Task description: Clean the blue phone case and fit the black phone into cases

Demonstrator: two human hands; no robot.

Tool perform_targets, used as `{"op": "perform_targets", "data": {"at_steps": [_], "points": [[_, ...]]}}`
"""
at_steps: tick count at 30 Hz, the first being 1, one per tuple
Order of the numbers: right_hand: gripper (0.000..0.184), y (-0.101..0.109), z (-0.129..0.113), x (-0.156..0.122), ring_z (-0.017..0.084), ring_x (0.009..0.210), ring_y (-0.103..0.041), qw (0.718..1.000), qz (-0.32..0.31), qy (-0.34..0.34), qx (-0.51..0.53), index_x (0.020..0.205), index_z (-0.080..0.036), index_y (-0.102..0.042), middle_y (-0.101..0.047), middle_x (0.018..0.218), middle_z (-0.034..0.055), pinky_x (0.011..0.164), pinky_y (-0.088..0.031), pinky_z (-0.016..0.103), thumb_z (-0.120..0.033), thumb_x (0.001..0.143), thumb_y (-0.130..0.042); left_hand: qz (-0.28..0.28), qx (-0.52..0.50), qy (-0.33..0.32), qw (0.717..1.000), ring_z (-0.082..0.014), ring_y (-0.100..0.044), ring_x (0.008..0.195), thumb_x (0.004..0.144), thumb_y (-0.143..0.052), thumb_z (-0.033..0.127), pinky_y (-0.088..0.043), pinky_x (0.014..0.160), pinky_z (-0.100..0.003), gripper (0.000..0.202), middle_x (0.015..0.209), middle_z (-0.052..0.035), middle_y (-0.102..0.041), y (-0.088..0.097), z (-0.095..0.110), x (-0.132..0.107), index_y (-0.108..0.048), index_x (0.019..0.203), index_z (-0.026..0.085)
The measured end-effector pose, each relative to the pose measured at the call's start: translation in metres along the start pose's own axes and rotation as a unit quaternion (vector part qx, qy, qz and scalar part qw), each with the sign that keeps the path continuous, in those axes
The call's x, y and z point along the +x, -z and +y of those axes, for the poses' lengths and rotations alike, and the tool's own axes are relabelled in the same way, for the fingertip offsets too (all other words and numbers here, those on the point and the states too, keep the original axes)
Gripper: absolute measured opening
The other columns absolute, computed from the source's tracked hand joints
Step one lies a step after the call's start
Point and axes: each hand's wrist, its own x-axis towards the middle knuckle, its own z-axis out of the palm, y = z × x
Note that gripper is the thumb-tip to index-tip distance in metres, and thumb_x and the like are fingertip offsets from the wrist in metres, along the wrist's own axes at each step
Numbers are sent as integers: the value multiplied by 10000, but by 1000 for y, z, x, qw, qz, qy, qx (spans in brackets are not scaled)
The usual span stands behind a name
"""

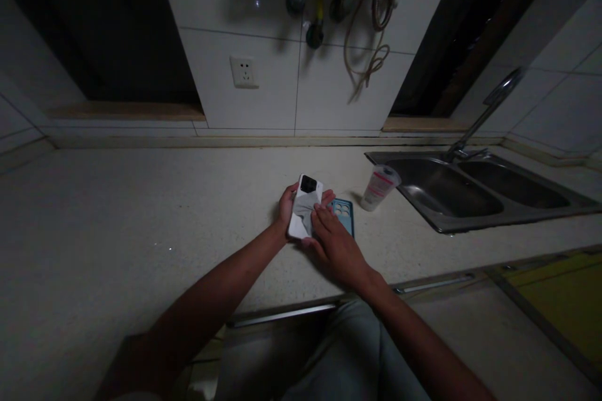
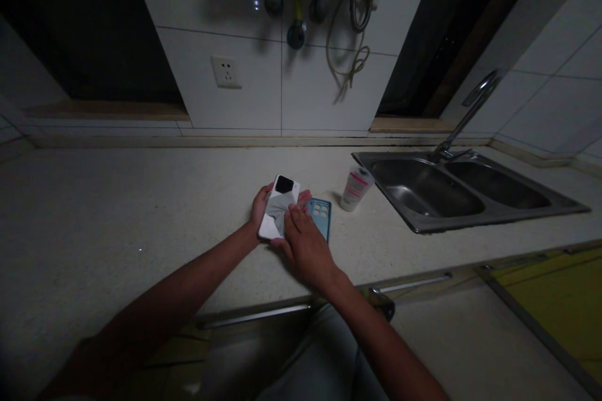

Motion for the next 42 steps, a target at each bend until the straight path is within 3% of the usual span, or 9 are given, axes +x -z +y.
{"op": "perform_targets", "data": {"at_steps": [4, 8, 13, 18, 25, 32, 37, 42], "points": [[651, -2, 9, 9, 367, 1488, -278, 999, 23, -47, 3, 1499, -82, -397, -350, 1567, 251, 1195, -279, 607, -498, 999, -422, 5, 16, 25, 1000, -329, -695, 1043, 855, -382, 500, -509, 945, -465, 659, 1056, -203, -739, -2, 1, 2, -620, 1271, 47], [679, 3, 21, 25, 377, 1497, -243, 997, 23, -74, 4, 1504, -64, -384, -332, 1572, 263, 1189, -276, 615, -523, 1003, -390, 34, 37, 9, 999, -315, -716, 979, 893, -389, 495, -517, 927, -451, 595, 945, -158, -760, -5, 0, 0, -662, 1235, 91], [653, 12, 27, 51, 354, 1497, -258, 999, 7, -40, 3, 1510, -91, -385, -331, 1580, 240, 1201, -260, 596, -509, 1008, -399, 26, 49, 7, 998, -323, -699, 1037, 920, -422, 619, -500, 961, -466, 619, 1041, -147, -751, -5, -3, -1, -661, 1234, 141], [570, 13, 15, 67, 335, 1470, -334, 999, -16, 29, -19, 1450, -80, -474, -403, 1540, 243, 1190, -305, 562, -446, 1016, -428, -6, 23, -4, 1000, -343, -632, 1182, 912, -352, 723, -421, 1068, -500, 731, 1208, -180, -698, -5, -4, 1, -628, 1260, 142], [471, 11, 7, 42, 307, 1414, -439, 990, -29, 141, -5, 1375, -123, -568, -534, 1452, 197, 1134, -417, 542, -397, 998, -498, 21, -6, -26, 999, -387, -562, 1268, 831, -311, 842, -364, 1089, -598, 876, 1310, -247, -619, 1, -3, 0, -581, 1277, 138], [383, 24, 6, -2, 290, 1339, -535, 985, -22, 170, -20, 1294, -131, -633, -587, 1407, 169, 1077, -502, 492, -333, 979, -553, 39, -10, -19, 999, -381, -621, 1178, 871, -350, 775, -419, 1028, -627, 801, 1199, -240, -663, -2, -1, -1, -577, 1266, 116], [368, 30, 14, -17, 302, 1296, -575, 990, -5, 126, -69, 1280, -126, -640, -614, 1373, 178, 1080, -499, 499, -315, 976, -553, 26, -1, -20, 999, -365, -646, 1141, 905, -357, 720, -453, 1007, -571, 782, 1199, -234, -675, -4, -2, -2, -553, 1327, 93], [451, 28, 26, -2, 335, 1361, -502, 996, 14, 35, -84, 1338, -104, -591, -533, 1450, 214, 1105, -463, 521, -363, 972, -547, 10, 26, 23, 999, -328, -697, 1028, 899, -326, 751, -511, 933, -452, 838, 1083, -223, -724, -6, -1, -4, -637, 1236, 49]]}}
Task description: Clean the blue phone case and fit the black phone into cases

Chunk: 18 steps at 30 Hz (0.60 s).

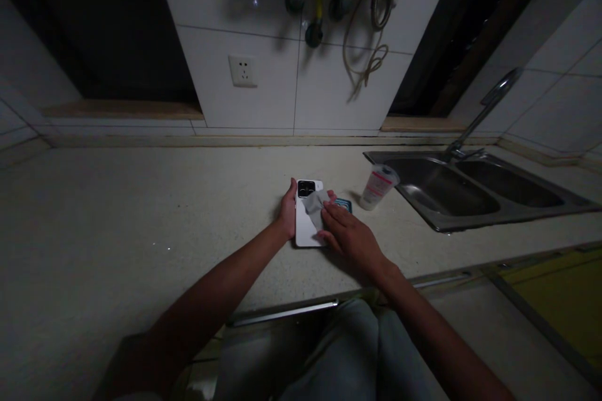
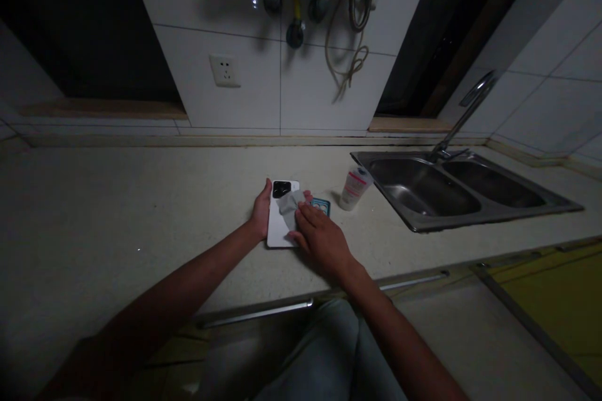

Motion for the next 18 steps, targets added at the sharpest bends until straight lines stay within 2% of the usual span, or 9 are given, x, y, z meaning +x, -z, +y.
{"op": "perform_targets", "data": {"at_steps": [2, 5, 7, 10, 14, 18], "points": [[500, -3, 2, 12, 346, 1413, -431, 1000, 2, -25, 10, 1383, -86, -547, -484, 1486, 233, 1124, -432, 542, -383, 981, -522, -2, 13, 16, 1000, -325, -711, 976, 911, -310, 739, -524, 893, -452, 803, 1008, -199, -743, 1, 1, 0, -675, 1183, 77], [565, -7, 2, 33, 351, 1451, -367, 998, 4, -59, 22, 1427, -53, -492, -405, 1534, 256, 1154, -386, 544, -412, 992, -488, 25, 38, 18, 999, -311, -725, 905, 904, -393, 717, -538, 846, -432, 709, 883, -155, -753, 4, 1, 2, -720, 1090, 117], [582, -10, 0, 45, 349, 1464, -342, 997, 4, -70, 27, 1434, -33, -477, -379, 1547, 262, 1173, -358, 533, -414, 994, -482, 40, 42, 2, 998, -300, -728, 878, 894, -462, 686, -543, 835, -418, 634, 839, -131, -750, 7, 1, 4, -733, 1053, 136], [577, -13, -4, 58, 344, 1467, -337, 996, 1, -77, 32, 1443, -44, -467, -379, 1548, 260, 1175, -351, 537, -412, 999, -472, 46, 28, -38, 998, -291, -727, 892, 898, -488, 636, -540, 860, -417, 566, 878, -121, -755, 10, 0, 8, -734, 1059, 152], [554, -16, -13, 61, 357, 1464, -339, 998, -8, -50, 24, 1439, -63, -476, -387, 1547, 252, 1154, -371, 557, -393, 995, -492, 27, 13, -44, 999, -305, -708, 1000, 913, -456, 608, -507, 956, -454, 563, 1010, -140, -753, 10, -1, 12, -710, 1124, 152], [527, -18, -24, 49, 345, 1469, -330, 999, -21, 32, 25, 1417, -55, -503, -403, 1539, 244, 1174, -354, 540, -343, 977, -542, 7, -15, -40, 999, -334, -675, 1098, 915, -405, 642, -454, 1023, -536, 603, 1114, -155, -728, 8, -3, 10, -660, 1195, 173]]}}
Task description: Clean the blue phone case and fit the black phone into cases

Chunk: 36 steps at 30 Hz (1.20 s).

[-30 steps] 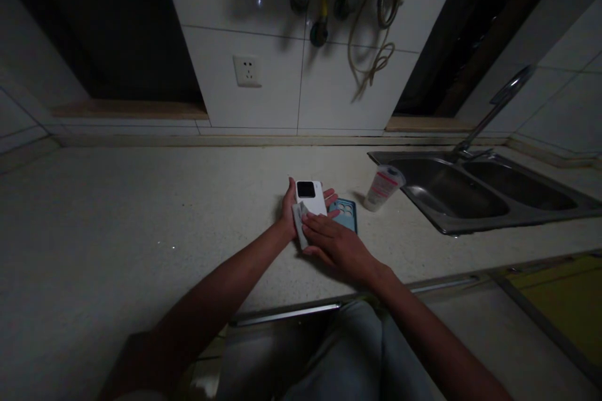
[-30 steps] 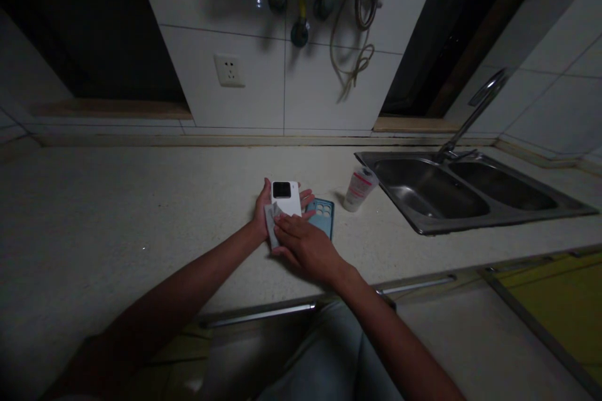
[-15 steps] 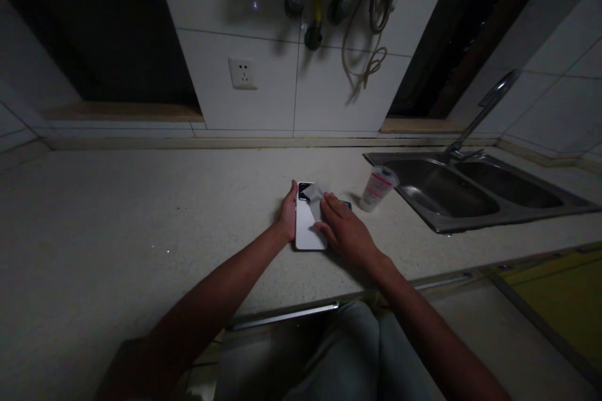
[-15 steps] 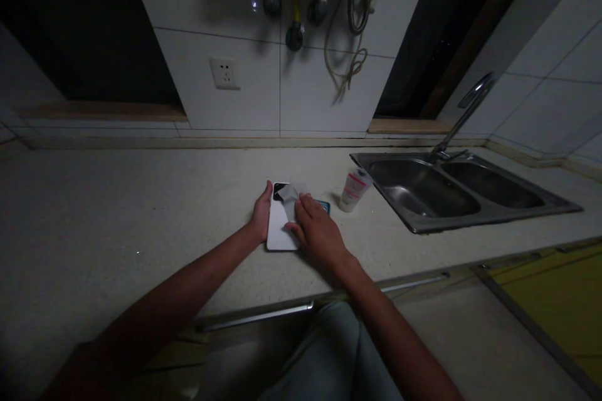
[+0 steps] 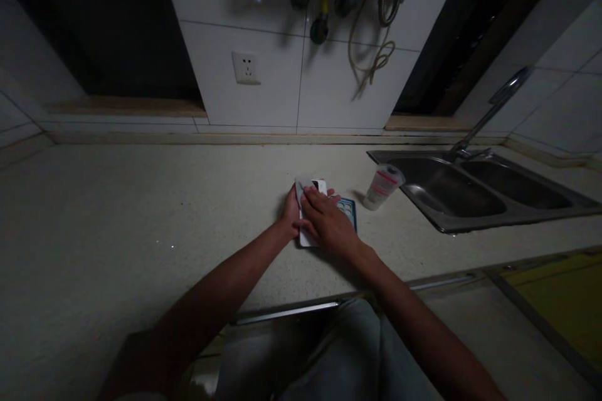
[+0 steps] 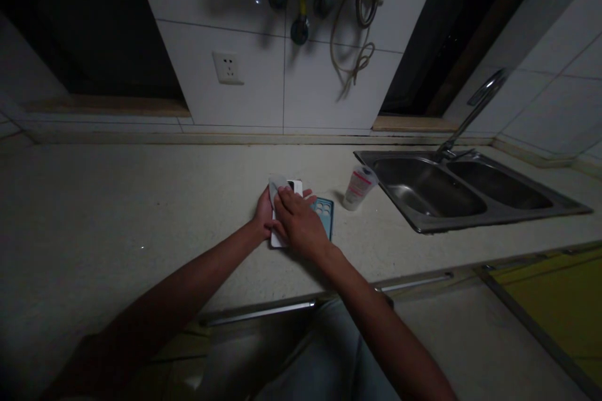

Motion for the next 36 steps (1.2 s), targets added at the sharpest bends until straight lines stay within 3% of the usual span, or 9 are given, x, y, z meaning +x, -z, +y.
{"op": "perform_targets", "data": {"at_steps": [3, 8, 15, 18, 22, 25, 30, 36], "points": [[492, 2, -7, -18, 319, 1435, -401, 997, -13, 70, 17, 1380, -75, -550, -490, 1482, 225, 1162, -384, 527, -337, 964, -576, 2, -11, 3, 1000, -361, -659, 1121, 887, -417, 687, -426, 1031, -598, 637, 1146, -168, -712, -2, 2, -5, -642, 1204, 182], [417, 15, -9, -49, 277, 1385, -481, 992, -17, 121, 30, 1344, -129, -594, -570, 1427, 165, 1133, -443, 488, -308, 967, -576, 38, -29, -24, 999, -375, -652, 1124, 920, -364, 641, -422, 1014, -633, 607, 1123, -183, -705, -9, 7, -9, -630, 1197, 171], [363, 24, 10, -67, 282, 1327, -547, 997, -2, 72, -8, 1302, -155, -632, -598, 1397, 158, 1094, -489, 484, -274, 964, -576, 37, -15, -16, 999, -367, -638, 1154, 911, -385, 645, -452, 1011, -575, 660, 1190, -201, -688, -13, 6, -12, -607, 1273, 140], [399, 20, 15, -62, 300, 1345, -526, 999, 3, 26, -24, 1328, -124, -604, -569, 1422, 190, 1117, -462, 496, -304, 974, -554, 26, 3, 5, 1000, -355, -657, 1124, 907, -376, 668, -463, 1008, -536, 717, 1160, -211, -703, -12, 7, -12, -611, 1274, 98], [502, 13, 19, -42, 335, 1440, -391, 999, 21, -28, -15, 1404, -90, -516, -450, 1513, 233, 1149, -400, 546, -356, 979, -535, 15, 20, 49, 998, -339, -688, 1064, 928, -327, 656, -481, 994, -489, 759, 1074, -215, -731, -13, 8, -11, -624, 1262, 43], [563, 9, 26, -21, 354, 1476, -313, 998, 31, -48, -10, 1443, -55, -455, -387, 1541, 266, 1169, -343, 579, -381, 987, -512, 21, 31, 36, 999, -322, -712, 1003, 955, -337, 579, -502, 963, -473, 656, 1022, -171, -753, -13, 8, -10, -646, 1254, 84], [590, 6, 36, 7, 357, 1481, -301, 997, 32, -66, -3, 1465, -71, -426, -372, 1550, 266, 1181, -296, 598, -417, 991, -494, 45, 48, 31, 997, -310, -730, 930, 937, -423, 552, -534, 905, -447, 563, 979, -134, -765, -10, 7, -9, -688, 1198, 129], [563, 3, 21, -3, 371, 1469, -322, 998, 15, -62, 1, 1421, -34, -467, -400, 1518, 301, 1172, -307, 609, -384, 983, -518, 45, 23, -23, 998, -308, -708, 1017, 956, -369, 529, -500, 976, -461, 582, 1038, -148, -755, -7, 6, -4, -665, 1235, 114]]}}
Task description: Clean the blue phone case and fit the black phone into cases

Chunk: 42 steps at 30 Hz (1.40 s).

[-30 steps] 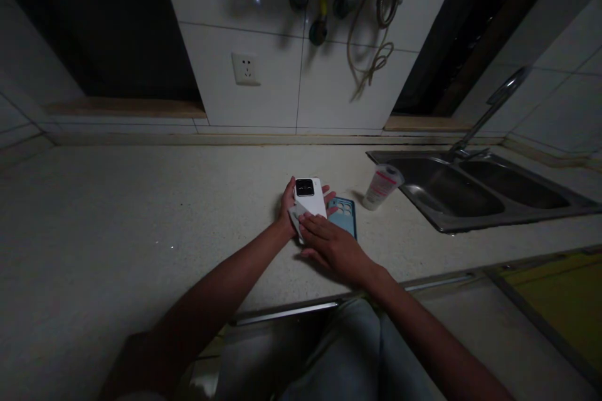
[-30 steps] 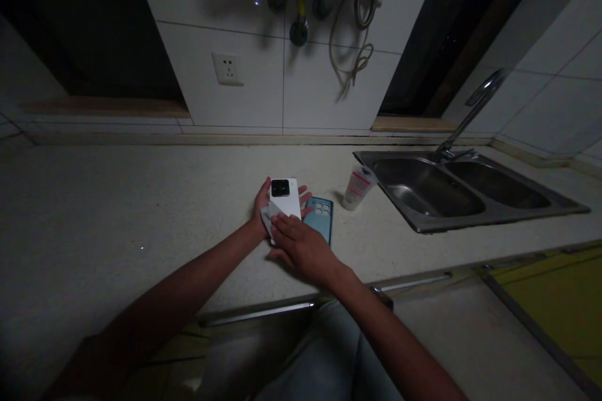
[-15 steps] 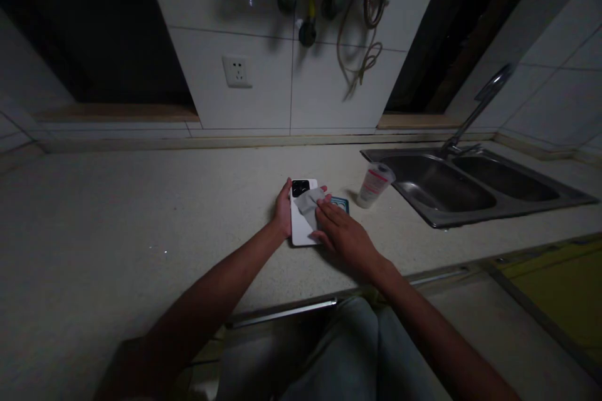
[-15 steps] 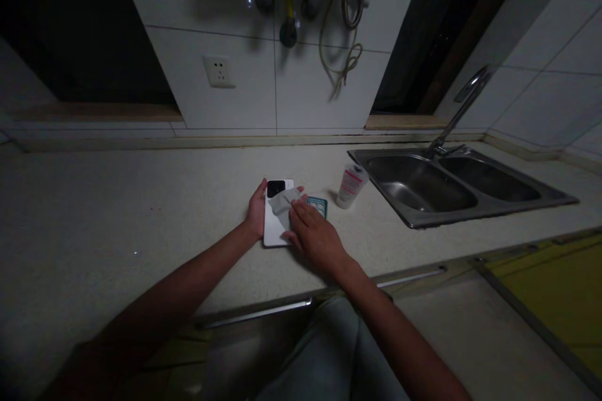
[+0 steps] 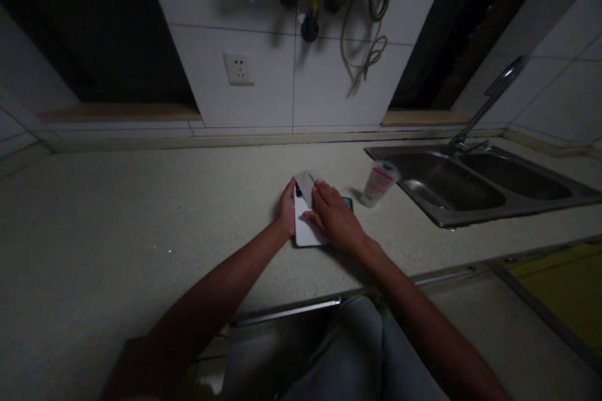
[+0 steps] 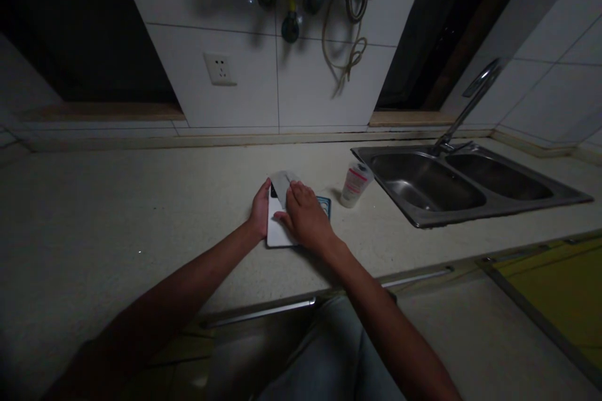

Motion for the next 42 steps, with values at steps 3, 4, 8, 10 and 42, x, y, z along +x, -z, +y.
{"op": "perform_targets", "data": {"at_steps": [3, 4, 8, 10, 42], "points": [[535, 0, -15, -19, 371, 1452, -356, 999, -16, 32, -1, 1391, -34, -503, -446, 1491, 291, 1170, -319, 603, -360, 970, -552, -8, -21, -1, 1000, -339, -670, 1107, 929, -368, 610, -466, 1018, -505, 673, 1119, -194, -727, 1, 0, -1, -636, 1265, 92], [524, 0, -22, -25, 367, 1446, -369, 999, -21, 38, -6, 1382, -38, -516, -459, 1486, 281, 1173, -324, 592, -354, 967, -562, -6, -27, -4, 1000, -346, -658, 1129, 917, -377, 634, -457, 1026, -520, 691, 1140, -199, -719, 2, 1, -1, -626, 1274, 98], [479, 2, -46, -45, 344, 1396, -454, 997, -25, 70, -20, 1337, -73, -573, -521, 1456, 229, 1160, -382, 544, -356, 950, -598, 12, -43, -20, 999, -350, -654, 1135, 914, -364, 650, -451, 1022, -555, 688, 1134, -196, -713, 1, 1, -3, -605, 1284, 123], [404, 2, -53, -51, 325, 1368, -493, 997, -11, 72, -28, 1307, -98, -605, -559, 1428, 204, 1147, -410, 524, -291, 953, -596, 19, -44, -21, 999, -348, -665, 1110, 926, -338, 634, -459, 1009, -558, 684, 1093, -195, -719, 0, 0, -3, -599, 1282, 111], [155, 32, -19, -22, 223, 920, -638, 969, 207, 35, 129, 1026, -263, -756, -700, 935, 70, 807, -521, 380, -282, 936, -631, 29, -5, 27, 999, -216, -693, 677, 859, -512, 310, -541, 579, -295, 213, 733, -103, -681, -2, 6, -8, -596, 734, 160]]}}
